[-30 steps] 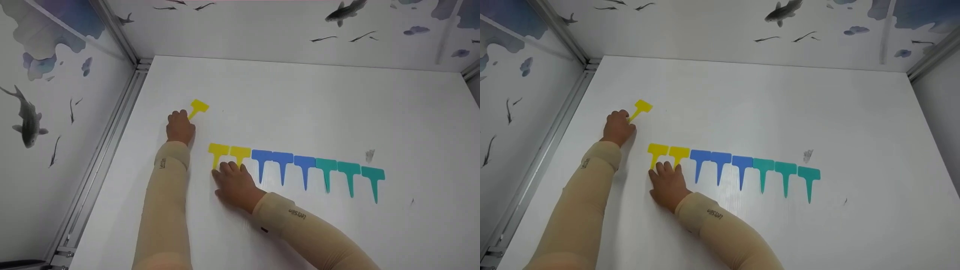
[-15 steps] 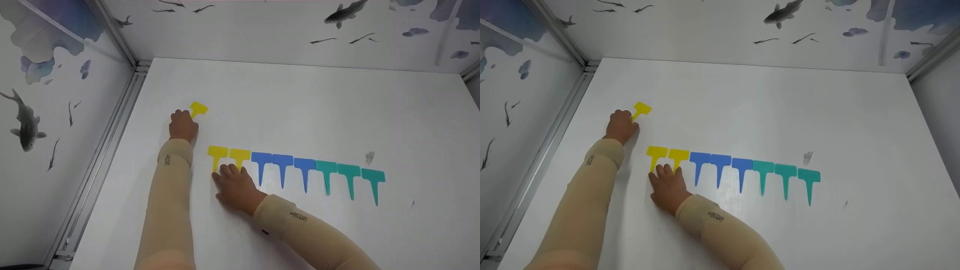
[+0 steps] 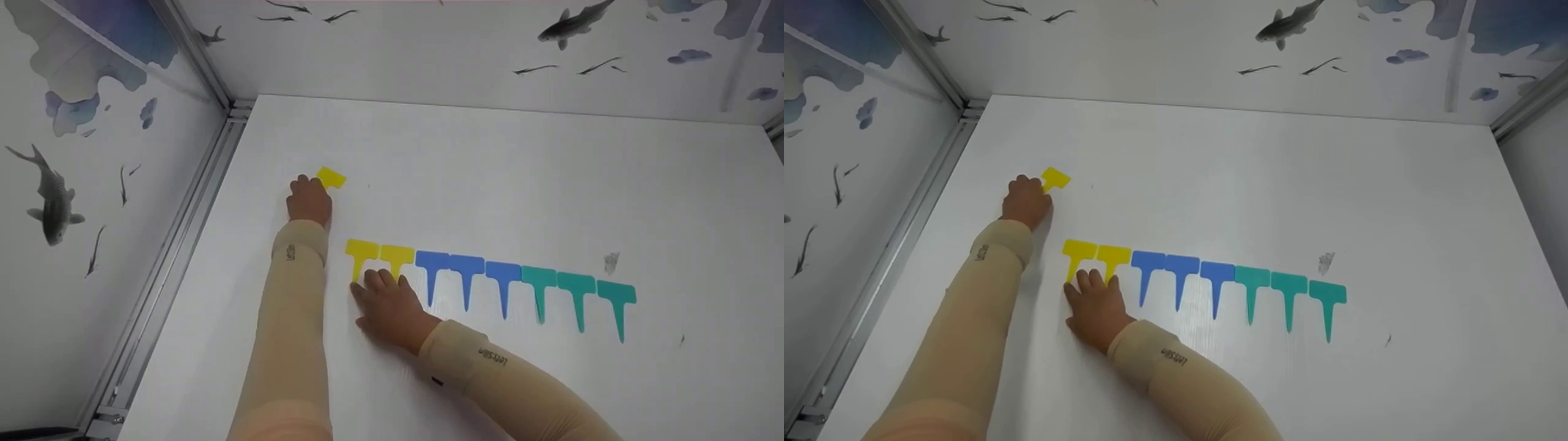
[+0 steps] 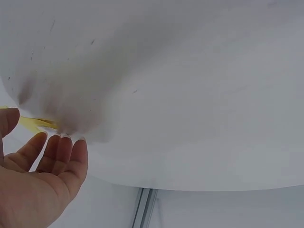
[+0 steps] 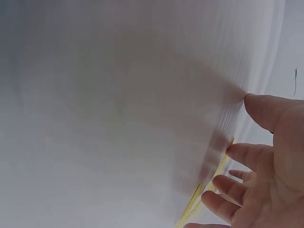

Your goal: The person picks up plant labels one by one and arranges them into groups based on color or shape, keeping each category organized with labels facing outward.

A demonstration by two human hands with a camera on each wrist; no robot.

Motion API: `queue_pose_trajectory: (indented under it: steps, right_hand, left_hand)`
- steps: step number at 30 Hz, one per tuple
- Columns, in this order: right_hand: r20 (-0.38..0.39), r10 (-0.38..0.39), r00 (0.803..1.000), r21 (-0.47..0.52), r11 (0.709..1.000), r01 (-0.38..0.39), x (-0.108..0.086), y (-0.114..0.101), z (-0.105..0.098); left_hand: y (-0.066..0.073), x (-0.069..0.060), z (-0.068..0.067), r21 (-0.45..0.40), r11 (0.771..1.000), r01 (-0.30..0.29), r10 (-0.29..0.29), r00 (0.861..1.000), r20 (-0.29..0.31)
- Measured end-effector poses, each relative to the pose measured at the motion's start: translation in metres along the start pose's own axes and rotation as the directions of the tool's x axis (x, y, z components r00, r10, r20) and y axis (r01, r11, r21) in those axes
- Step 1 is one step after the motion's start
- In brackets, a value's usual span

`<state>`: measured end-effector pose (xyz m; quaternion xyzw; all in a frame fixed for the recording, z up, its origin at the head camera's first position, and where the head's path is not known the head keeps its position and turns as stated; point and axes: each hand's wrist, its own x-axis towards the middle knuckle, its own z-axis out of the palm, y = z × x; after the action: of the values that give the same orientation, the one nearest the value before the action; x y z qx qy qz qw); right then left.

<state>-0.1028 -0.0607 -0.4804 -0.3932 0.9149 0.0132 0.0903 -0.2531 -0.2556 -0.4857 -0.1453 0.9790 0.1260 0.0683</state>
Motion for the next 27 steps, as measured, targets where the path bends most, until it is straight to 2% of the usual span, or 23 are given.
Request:
queue_pose_trajectory:
  steps: [4,10,16,27]
  right_hand:
    - [0.010,-0.002,1.000,-0.004,1.000,0.002,-0.001,0.000,-0.001]
    - [0.016,-0.006,1.000,-0.004,1.000,0.006,0.000,0.000,0.000]
    - [0.015,-0.006,1.000,0.010,1.000,0.005,0.000,0.000,0.000]
    - [0.026,-0.002,1.000,0.007,1.000,0.002,0.000,0.001,0.000]
  left_hand:
    - [0.004,0.001,0.001,0.041,0.999,0.002,-0.002,1.000,-0.011]
    - [0.009,0.001,0.001,0.081,0.996,-0.025,0.027,0.999,-0.021]
    - [0.010,0.002,0.000,0.109,0.994,-0.026,0.027,1.000,-0.002]
    - [0.011,0.002,-0.006,0.082,0.997,-0.017,0.013,0.999,0.040]
